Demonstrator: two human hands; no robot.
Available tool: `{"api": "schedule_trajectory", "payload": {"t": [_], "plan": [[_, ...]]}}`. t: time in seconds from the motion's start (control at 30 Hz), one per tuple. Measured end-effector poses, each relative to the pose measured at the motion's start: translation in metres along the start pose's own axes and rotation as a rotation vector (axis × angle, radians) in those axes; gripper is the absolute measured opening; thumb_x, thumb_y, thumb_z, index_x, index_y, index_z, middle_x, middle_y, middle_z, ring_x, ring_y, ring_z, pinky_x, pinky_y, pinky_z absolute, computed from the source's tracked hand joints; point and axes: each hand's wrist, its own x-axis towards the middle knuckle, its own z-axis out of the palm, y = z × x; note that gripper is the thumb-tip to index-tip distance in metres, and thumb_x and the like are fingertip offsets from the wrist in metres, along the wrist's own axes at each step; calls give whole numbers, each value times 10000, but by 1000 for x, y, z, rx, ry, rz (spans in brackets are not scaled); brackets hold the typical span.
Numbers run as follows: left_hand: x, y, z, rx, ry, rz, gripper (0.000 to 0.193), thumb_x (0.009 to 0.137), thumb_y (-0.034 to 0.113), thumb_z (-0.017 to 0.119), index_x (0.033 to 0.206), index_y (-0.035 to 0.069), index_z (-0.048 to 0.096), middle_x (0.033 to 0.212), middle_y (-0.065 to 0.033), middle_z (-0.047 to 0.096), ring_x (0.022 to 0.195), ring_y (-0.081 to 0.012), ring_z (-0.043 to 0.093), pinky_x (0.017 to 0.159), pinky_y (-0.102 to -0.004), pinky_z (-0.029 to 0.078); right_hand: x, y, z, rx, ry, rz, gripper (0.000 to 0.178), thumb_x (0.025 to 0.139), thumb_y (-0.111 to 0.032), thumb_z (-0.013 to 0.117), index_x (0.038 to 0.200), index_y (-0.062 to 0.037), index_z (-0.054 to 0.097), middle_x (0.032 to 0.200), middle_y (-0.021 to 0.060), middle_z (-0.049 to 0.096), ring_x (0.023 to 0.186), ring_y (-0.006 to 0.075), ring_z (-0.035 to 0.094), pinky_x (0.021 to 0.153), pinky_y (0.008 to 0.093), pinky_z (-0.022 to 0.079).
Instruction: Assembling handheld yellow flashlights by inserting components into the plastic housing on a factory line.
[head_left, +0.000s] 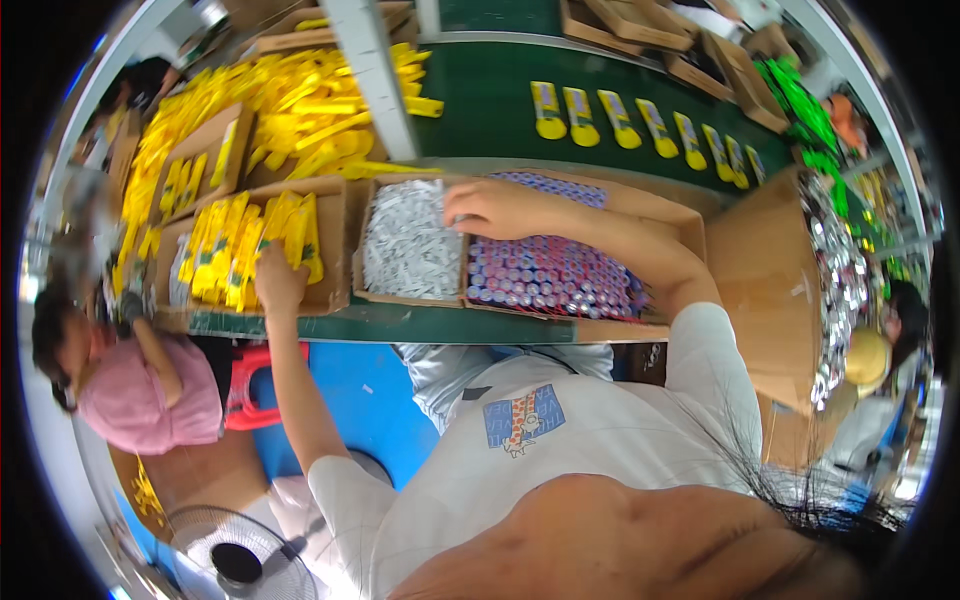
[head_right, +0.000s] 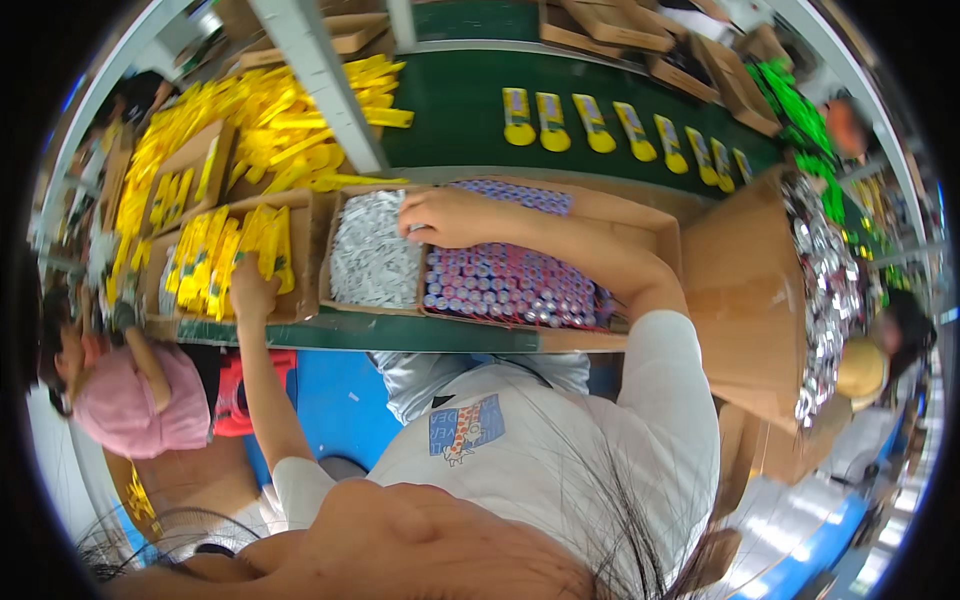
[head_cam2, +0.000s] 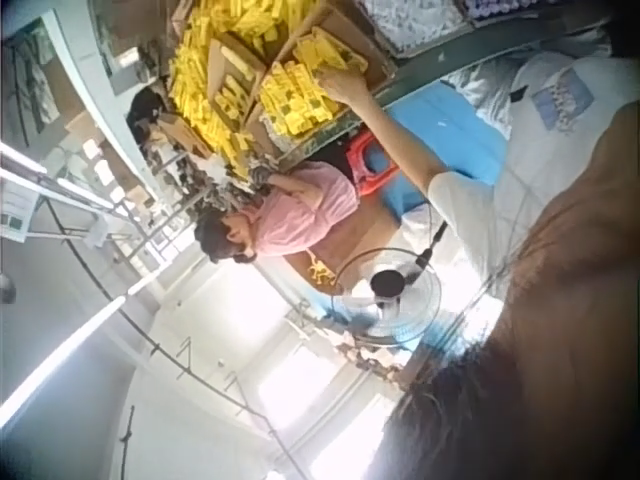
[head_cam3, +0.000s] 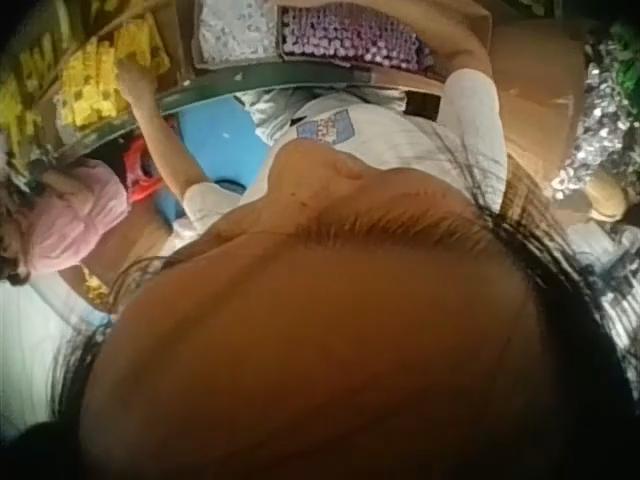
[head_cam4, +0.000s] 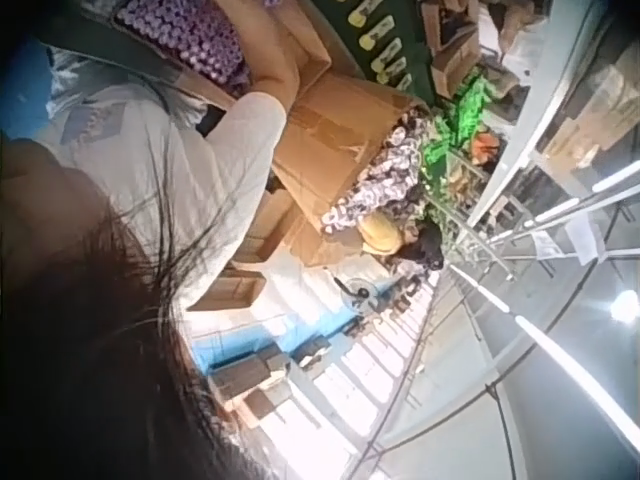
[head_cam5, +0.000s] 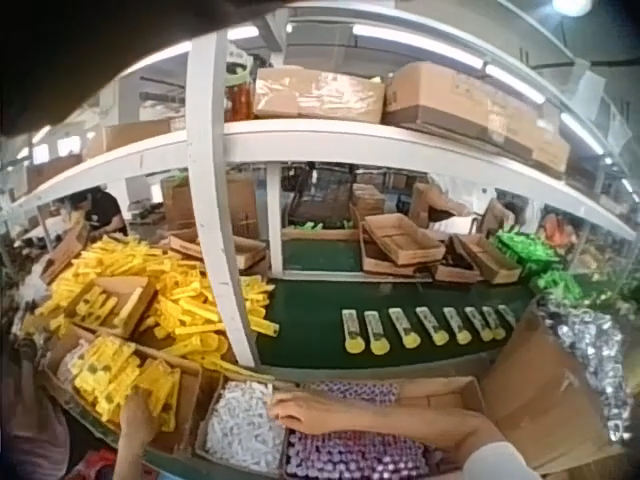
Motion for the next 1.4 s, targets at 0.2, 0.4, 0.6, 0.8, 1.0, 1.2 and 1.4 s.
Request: {"api": "schedule_trajectory", "payload": {"t": [0.2,0.4,0.6,0.8,1.0,1.2,1.4], "plan": [[12,41,-16,-410,626,-14,358,763,188,730,1063,17,633,969,-158,649,936,-376,600,829,-445,484,-35,-21,-4,226,112,224,157,886,-143,622,1005,-49,664,993,89,676,896,234,654,776,341,513],[27,44,2,-349,11,-37,363,813,286,663,1031,2,604,924,-243,675,889,-411,653,769,-467,514,-33,-31,9,333,120,200,199,917,-187,614,1056,-54,662,984,78,704,897,185,660,793,317,506],[19,53,-35,-115,-365,68,485,896,393,575,1115,-41,575,1023,-283,646,976,-430,619,813,-470,486,-66,-57,-5,324,68,266,202,906,-195,619,1032,-49,676,936,89,708,846,199,667,744,324,505],[-32,133,-79,-600,14,112,563,977,293,517,1378,-78,379,1206,-288,578,1023,-410,592,888,-453,458,-91,-93,6,283,521,244,435,926,-328,615,1236,-35,532,970,138,684,883,249,663,783,374,515],[-137,345,-104,-1183,-129,330,602,813,85,697,1317,-29,387,1018,-192,572,869,-320,603,753,-379,490,-142,-115,-19,379,870,324,312,929,-241,626,1175,-63,552,878,60,651,808,152,646,723,281,505],[-120,366,-71,-2104,-1313,-190,451,836,167,687,1220,46,485,903,-67,601,710,-190,619,626,-324,518,-190,-87,-38,-129,835,318,292,859,-117,645,1146,-95,592,1027,96,653,974,242,620,846,353,491],[-120,374,-61,-2281,-862,-380,390,903,78,512,1285,15,465,1160,-121,583,1005,-238,589,890,-375,507,-234,-80,7,-66,393,-66,244,697,-33,691,936,-81,690,1154,56,627,1026,248,589,848,333,484]]}}
